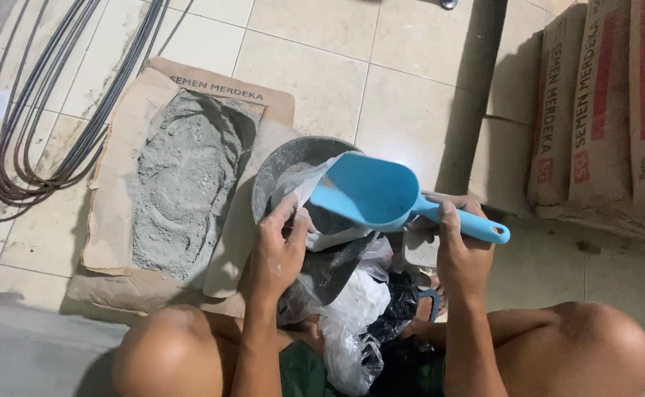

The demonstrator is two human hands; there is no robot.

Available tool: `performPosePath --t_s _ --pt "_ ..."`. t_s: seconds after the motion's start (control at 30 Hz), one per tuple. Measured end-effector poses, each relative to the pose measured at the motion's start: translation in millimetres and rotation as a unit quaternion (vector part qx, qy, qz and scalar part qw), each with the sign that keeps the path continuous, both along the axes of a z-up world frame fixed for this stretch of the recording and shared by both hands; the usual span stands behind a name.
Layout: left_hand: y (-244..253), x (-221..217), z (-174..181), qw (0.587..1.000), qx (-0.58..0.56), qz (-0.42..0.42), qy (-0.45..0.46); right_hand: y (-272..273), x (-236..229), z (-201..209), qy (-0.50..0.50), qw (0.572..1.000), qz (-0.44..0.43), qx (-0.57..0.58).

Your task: Scooping cement powder from a bag into a bucket using a plastic scoop

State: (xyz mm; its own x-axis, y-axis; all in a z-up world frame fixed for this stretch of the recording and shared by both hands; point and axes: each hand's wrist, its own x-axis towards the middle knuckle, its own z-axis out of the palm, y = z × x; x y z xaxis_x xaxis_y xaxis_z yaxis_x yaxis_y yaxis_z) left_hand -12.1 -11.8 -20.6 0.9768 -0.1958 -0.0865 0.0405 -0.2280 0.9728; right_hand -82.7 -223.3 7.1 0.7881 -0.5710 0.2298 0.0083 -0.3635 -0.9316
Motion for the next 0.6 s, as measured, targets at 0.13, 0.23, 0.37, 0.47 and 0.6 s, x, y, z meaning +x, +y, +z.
performPosePath --t_s 0.13,0.23,0.37,0.47,0.6 --pt "0.3 -0.3 -1.5 1.0 0.001 0.006 0.011 -24.8 -6.3 -15.1 0.005 0.999 0.034 0.034" --pt "1.4 0.0 -4.3 1.0 -0.006 0.013 0.02 -31.2 -10.4 -1.9 0.02 0.995 0.094 0.028" --pt "1.0 1.1 -14.0 0.999 -0.027 0.015 0.008 -47.4 -18.8 -5.3 0.028 0.983 0.178 0.042" --pt "-2.0 0.7 -14.2 0.999 -0.04 0.024 0.004 -35.3 -14.2 2.1 0.045 0.974 0.222 0.018" --pt "1.1 1.2 -40.1 0.999 -0.037 0.019 0.003 -25.7 -6.1 5.2 0.068 0.956 0.283 -0.03"
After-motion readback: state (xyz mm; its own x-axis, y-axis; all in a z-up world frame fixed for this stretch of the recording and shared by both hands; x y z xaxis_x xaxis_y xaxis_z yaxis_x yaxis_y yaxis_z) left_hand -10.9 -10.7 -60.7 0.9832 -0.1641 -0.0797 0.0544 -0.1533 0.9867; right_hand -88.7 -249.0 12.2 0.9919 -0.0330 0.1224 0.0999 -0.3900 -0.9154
